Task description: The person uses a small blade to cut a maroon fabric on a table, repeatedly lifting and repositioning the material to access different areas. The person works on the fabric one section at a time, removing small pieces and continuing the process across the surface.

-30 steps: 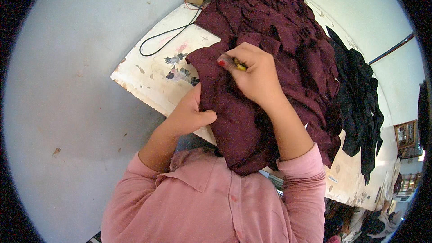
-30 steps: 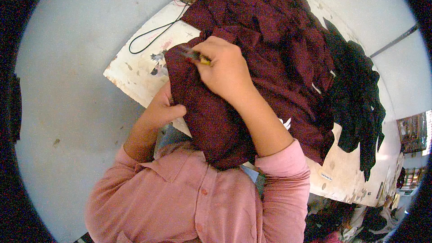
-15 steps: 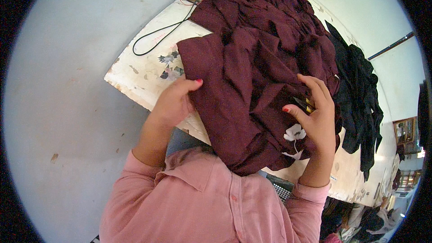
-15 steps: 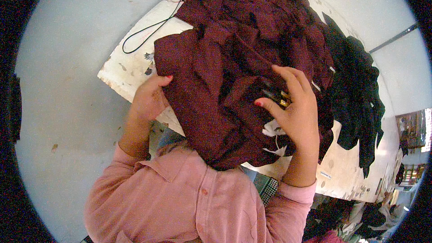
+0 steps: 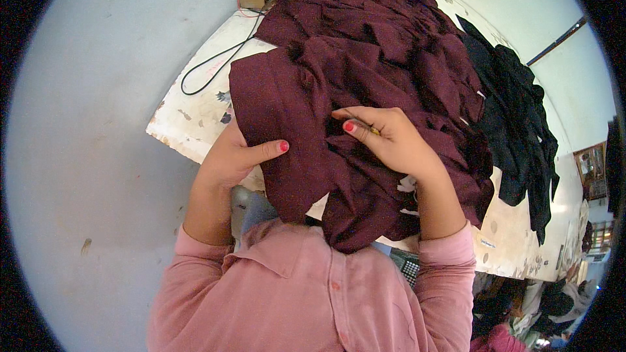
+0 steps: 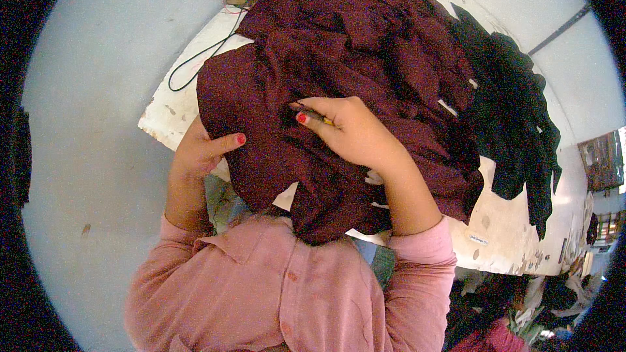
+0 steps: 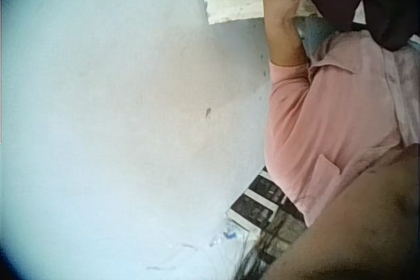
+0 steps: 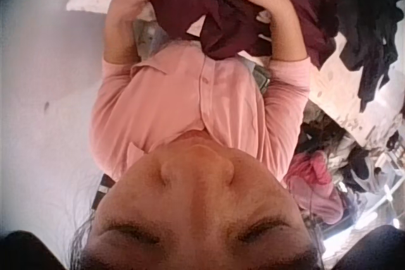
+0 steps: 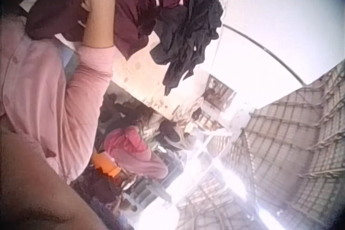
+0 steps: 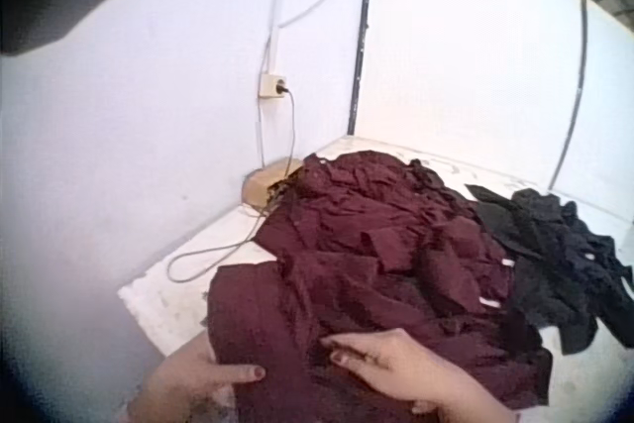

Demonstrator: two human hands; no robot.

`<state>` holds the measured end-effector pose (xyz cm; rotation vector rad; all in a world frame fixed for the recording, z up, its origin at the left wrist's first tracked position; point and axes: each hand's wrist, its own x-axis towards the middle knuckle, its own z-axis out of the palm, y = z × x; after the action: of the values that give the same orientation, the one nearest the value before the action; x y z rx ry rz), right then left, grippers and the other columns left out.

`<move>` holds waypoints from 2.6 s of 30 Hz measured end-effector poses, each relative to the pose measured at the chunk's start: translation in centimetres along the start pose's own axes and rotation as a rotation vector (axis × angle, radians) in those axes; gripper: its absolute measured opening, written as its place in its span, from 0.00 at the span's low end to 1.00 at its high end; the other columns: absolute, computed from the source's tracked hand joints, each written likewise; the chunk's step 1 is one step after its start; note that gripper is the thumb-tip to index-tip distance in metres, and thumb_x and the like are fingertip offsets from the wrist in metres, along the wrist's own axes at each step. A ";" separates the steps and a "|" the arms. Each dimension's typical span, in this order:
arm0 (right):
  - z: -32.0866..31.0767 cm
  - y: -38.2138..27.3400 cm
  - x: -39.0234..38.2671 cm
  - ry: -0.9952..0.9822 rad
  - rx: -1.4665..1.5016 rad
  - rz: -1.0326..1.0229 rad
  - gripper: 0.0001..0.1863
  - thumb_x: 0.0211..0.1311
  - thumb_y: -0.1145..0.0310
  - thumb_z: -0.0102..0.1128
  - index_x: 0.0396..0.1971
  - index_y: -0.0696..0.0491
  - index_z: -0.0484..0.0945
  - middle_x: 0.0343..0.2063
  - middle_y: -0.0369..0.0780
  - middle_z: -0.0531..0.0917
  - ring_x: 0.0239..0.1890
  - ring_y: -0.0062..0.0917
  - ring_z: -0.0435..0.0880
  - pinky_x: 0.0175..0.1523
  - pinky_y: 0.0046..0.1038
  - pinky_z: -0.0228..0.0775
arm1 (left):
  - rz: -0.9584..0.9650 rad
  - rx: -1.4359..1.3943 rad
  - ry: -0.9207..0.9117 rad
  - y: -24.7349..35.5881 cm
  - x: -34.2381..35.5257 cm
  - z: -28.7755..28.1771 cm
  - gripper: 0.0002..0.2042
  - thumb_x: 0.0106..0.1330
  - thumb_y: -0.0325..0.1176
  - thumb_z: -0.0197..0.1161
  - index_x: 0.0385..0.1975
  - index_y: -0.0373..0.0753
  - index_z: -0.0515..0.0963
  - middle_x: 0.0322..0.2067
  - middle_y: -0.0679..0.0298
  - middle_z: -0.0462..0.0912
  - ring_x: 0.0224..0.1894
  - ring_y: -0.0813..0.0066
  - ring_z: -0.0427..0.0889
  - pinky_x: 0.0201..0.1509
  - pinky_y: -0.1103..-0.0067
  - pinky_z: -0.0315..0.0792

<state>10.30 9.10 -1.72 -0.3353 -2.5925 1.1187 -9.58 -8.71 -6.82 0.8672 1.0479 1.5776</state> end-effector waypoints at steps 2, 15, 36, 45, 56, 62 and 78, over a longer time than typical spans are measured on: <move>-0.7 0.4 0.1 -0.040 0.061 0.037 0.16 0.59 0.65 0.63 0.45 0.56 0.80 0.33 0.46 0.85 0.38 0.37 0.85 0.45 0.31 0.75 | 0.095 0.111 0.052 0.6 -0.3 0.4 0.36 0.56 0.22 0.69 0.65 0.32 0.58 0.59 0.57 0.70 0.60 0.67 0.70 0.64 0.70 0.63; -5.8 -1.4 -6.4 0.334 -0.470 0.169 0.15 0.42 0.77 0.72 0.34 0.57 0.80 0.30 0.42 0.85 0.32 0.29 0.84 0.40 0.25 0.73 | 0.506 1.199 0.605 2.4 2.4 0.5 0.32 0.54 0.34 0.70 0.61 0.41 0.65 0.47 0.53 0.78 0.53 0.60 0.76 0.65 0.66 0.60; -11.5 -0.7 -11.6 0.725 -0.238 0.320 0.09 0.50 0.75 0.71 0.28 0.56 0.78 0.26 0.31 0.79 0.30 0.13 0.74 0.38 0.17 0.65 | 0.417 1.305 -0.118 6.2 3.5 3.2 0.15 0.49 0.35 0.71 0.38 0.47 0.78 0.34 0.72 0.79 0.44 0.75 0.78 0.67 0.63 0.46; -11.9 1.2 -11.5 0.747 -0.273 0.376 0.07 0.53 0.74 0.69 0.28 0.56 0.79 0.24 0.31 0.79 0.29 0.12 0.72 0.36 0.16 0.64 | 0.470 1.207 -0.068 5.4 4.2 2.7 0.04 0.66 0.35 0.59 0.37 0.46 0.76 0.27 0.72 0.80 0.35 0.76 0.79 0.59 0.67 0.52; -8.0 -1.5 -6.8 0.534 -0.677 0.257 0.18 0.52 0.71 0.68 0.45 0.55 0.78 0.37 0.43 0.78 0.42 0.37 0.80 0.48 0.30 0.71 | 0.594 0.798 0.252 4.9 4.6 3.0 0.10 0.73 0.34 0.48 0.33 0.38 0.74 0.31 0.63 0.81 0.35 0.72 0.79 0.53 0.75 0.66; -7.3 -0.2 -5.4 0.391 -0.516 0.138 0.15 0.52 0.77 0.66 0.42 0.57 0.80 0.38 0.42 0.81 0.40 0.32 0.81 0.47 0.26 0.71 | 0.835 0.547 0.958 7.0 4.4 -0.2 0.13 0.73 0.40 0.49 0.44 0.38 0.75 0.44 0.62 0.80 0.47 0.74 0.76 0.53 0.74 0.65; -7.1 -0.6 -4.1 0.085 -0.250 0.050 0.16 0.46 0.68 0.73 0.36 0.58 0.81 0.31 0.43 0.82 0.35 0.34 0.82 0.43 0.29 0.73 | 0.433 1.177 -0.171 5.5 3.3 2.8 0.09 0.58 0.40 0.68 0.27 0.42 0.79 0.25 0.68 0.80 0.29 0.72 0.78 0.43 0.75 0.61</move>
<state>16.66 12.13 2.64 -0.4942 -2.6631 0.7761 -9.71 -5.54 -0.62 2.0774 1.7515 1.0612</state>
